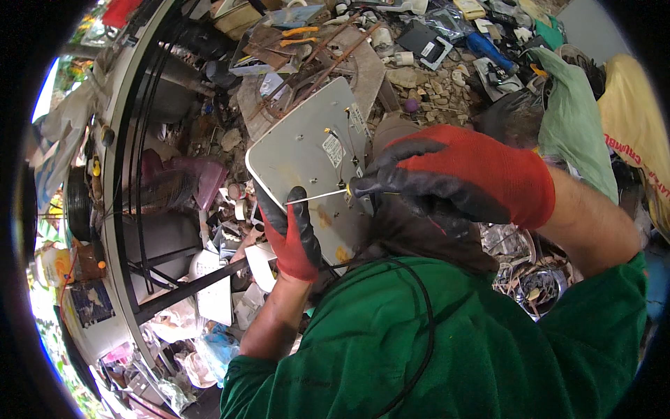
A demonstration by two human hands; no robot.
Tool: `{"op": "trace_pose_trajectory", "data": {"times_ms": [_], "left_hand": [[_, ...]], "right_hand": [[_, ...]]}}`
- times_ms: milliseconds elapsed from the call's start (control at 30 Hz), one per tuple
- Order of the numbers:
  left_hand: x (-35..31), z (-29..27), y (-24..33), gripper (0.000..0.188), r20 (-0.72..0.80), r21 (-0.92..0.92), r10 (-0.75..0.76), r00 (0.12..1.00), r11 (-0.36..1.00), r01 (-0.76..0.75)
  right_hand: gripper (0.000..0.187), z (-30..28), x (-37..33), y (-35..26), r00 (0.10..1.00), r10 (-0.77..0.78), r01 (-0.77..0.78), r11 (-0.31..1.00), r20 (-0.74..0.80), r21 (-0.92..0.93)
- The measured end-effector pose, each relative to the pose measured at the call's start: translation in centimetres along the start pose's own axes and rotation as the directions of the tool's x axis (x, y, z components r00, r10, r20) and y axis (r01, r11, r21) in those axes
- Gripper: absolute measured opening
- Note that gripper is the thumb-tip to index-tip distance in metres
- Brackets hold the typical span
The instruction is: The person uses a screwdriver to unscrew several screws from the back of a white electronic device held on their lap.
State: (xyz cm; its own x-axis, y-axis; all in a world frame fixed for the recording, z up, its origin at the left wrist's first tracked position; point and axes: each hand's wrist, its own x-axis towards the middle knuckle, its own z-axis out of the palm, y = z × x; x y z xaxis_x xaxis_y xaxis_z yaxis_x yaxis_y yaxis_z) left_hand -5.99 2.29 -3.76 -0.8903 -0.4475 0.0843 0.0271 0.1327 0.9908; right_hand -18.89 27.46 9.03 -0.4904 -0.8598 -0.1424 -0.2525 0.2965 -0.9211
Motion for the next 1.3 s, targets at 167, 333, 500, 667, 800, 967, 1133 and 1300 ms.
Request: {"op": "trace_pose_trajectory", "data": {"times_ms": [167, 333, 500, 667, 800, 967, 1133, 1300], "left_hand": [[0.7, 1.3, -1.0, 0.057, 0.068, 0.200, -0.051, 0.996, 0.979, 0.036], [0.9, 2.3, -0.9, 0.056, 0.115, 0.139, -0.070, 0.991, 0.989, 0.054], [0.6, 2.3, -0.5, 0.061, 0.149, 0.282, -0.095, 0.984, 0.958, 0.050], [0.3, 1.8, -0.3, 0.061, 0.146, 0.161, -0.118, 0.982, 0.982, 0.094], [-0.9, 1.7, 0.8, 0.057, 0.101, 0.186, -0.093, 0.991, 0.980, 0.073], [-3.4, 0.7, 0.8, 0.059, 0.010, 0.166, 0.066, 0.998, 0.984, -0.066], [-4.7, -0.2, 2.1, 0.061, 0.011, 0.182, 0.012, 1.000, 0.983, -0.014], [-3.9, 0.2, 2.0, 0.063, 0.034, 0.231, 0.149, 0.988, 0.961, -0.153]], "right_hand": [[0.039, 0.3, -1.8, 2.2, 0.938, -0.345, 0.342, 0.926, 0.008, -0.159], [0.033, 1.1, -3.3, 2.4, 0.996, -0.085, 0.085, 0.979, -0.010, 0.185], [0.028, 0.5, -3.2, 2.0, 0.988, 0.133, -0.102, 0.941, -0.079, 0.322], [0.046, 1.8, -3.8, 1.1, 0.883, 0.464, -0.388, 0.631, 0.074, 0.672], [0.045, 1.4, -4.1, 1.4, 0.965, 0.261, -0.235, 0.871, -0.001, 0.431], [0.044, 2.7, -5.7, 0.0, 0.953, 0.270, -0.300, 0.757, 0.140, 0.581], [0.039, 4.5, -6.1, -2.3, 0.964, 0.266, -0.224, 0.850, -0.021, 0.476], [0.041, 5.9, -5.9, 0.6, 0.973, -0.089, 0.071, 0.993, -0.214, -0.090]]}}
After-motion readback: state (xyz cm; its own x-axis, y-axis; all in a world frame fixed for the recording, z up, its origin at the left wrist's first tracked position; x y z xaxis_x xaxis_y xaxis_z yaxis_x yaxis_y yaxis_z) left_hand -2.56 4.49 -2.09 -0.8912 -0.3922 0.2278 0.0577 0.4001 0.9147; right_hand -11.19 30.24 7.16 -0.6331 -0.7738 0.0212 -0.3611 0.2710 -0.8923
